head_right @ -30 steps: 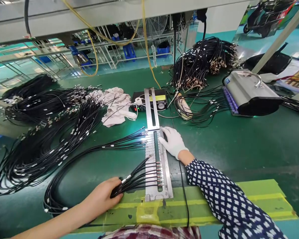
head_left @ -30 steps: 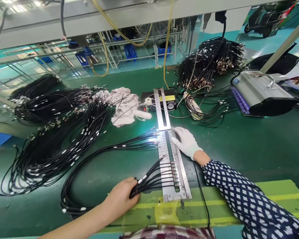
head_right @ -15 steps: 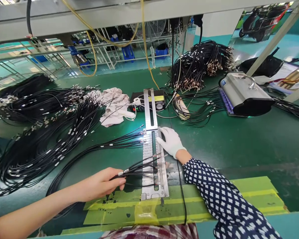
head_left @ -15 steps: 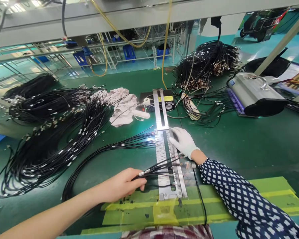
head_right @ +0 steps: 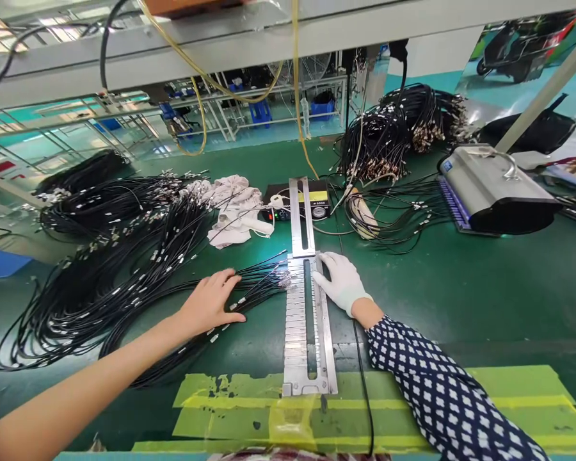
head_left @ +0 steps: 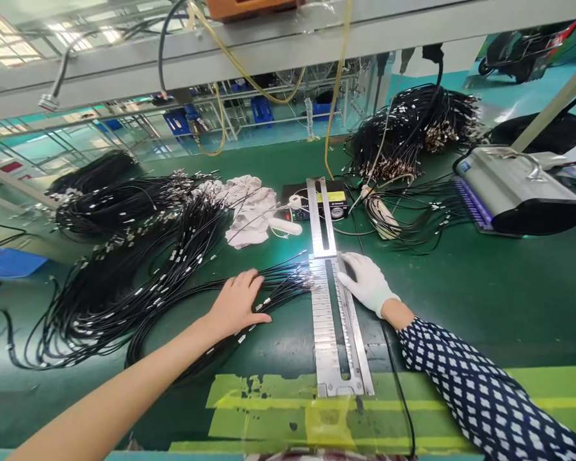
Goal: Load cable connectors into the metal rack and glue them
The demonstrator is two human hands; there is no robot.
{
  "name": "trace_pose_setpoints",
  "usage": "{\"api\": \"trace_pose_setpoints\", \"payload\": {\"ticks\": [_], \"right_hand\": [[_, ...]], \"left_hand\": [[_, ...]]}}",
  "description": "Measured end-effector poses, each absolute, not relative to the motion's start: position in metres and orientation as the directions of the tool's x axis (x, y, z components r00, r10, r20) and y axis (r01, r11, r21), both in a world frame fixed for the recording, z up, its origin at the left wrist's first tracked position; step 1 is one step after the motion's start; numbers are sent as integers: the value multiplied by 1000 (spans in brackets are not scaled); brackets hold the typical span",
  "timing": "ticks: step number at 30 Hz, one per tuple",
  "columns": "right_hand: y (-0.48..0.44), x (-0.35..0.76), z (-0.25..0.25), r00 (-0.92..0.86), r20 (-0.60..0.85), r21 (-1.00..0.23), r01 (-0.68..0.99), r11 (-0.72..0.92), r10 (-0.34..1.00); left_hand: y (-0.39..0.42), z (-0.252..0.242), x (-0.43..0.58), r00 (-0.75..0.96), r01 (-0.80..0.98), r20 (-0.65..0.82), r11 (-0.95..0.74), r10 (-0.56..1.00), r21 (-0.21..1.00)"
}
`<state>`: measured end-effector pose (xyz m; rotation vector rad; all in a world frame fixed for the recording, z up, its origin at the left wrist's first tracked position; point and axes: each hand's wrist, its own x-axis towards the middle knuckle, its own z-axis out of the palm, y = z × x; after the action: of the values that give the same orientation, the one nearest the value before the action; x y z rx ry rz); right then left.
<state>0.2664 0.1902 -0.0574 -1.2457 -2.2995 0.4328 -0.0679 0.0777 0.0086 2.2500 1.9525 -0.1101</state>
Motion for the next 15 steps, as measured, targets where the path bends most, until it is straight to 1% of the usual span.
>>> {"api": "trace_pose_setpoints", "payload": {"ticks": [1, 2, 5, 7, 12, 15], "right_hand": [[190, 266, -57, -467, 265, -489, 689, 535, 844], [190, 266, -57, -467, 265, -490, 688, 535, 844], [189, 267, -55, -466, 266, -489, 689, 535, 844], [188, 267, -54, -465, 265, -492, 688, 533, 845], [187, 267, -54, -444, 264, -537, 669, 513, 856], [186, 268, -49, -415, 264, -600, 636, 485, 871]], "left_hand": [[87, 5, -61, 167, 985, -119, -162, 979, 55], [96, 3, -55, 191, 981, -125, -184, 974, 69], [114, 3, -41, 236, 968, -256, -205, 937, 143], [113, 5, -33, 256, 964, -311, -215, 915, 158], [85, 9, -16, 283, 959, -395, -268, 874, 93], [79, 41, -21, 278, 960, -402, -266, 872, 85]]}}
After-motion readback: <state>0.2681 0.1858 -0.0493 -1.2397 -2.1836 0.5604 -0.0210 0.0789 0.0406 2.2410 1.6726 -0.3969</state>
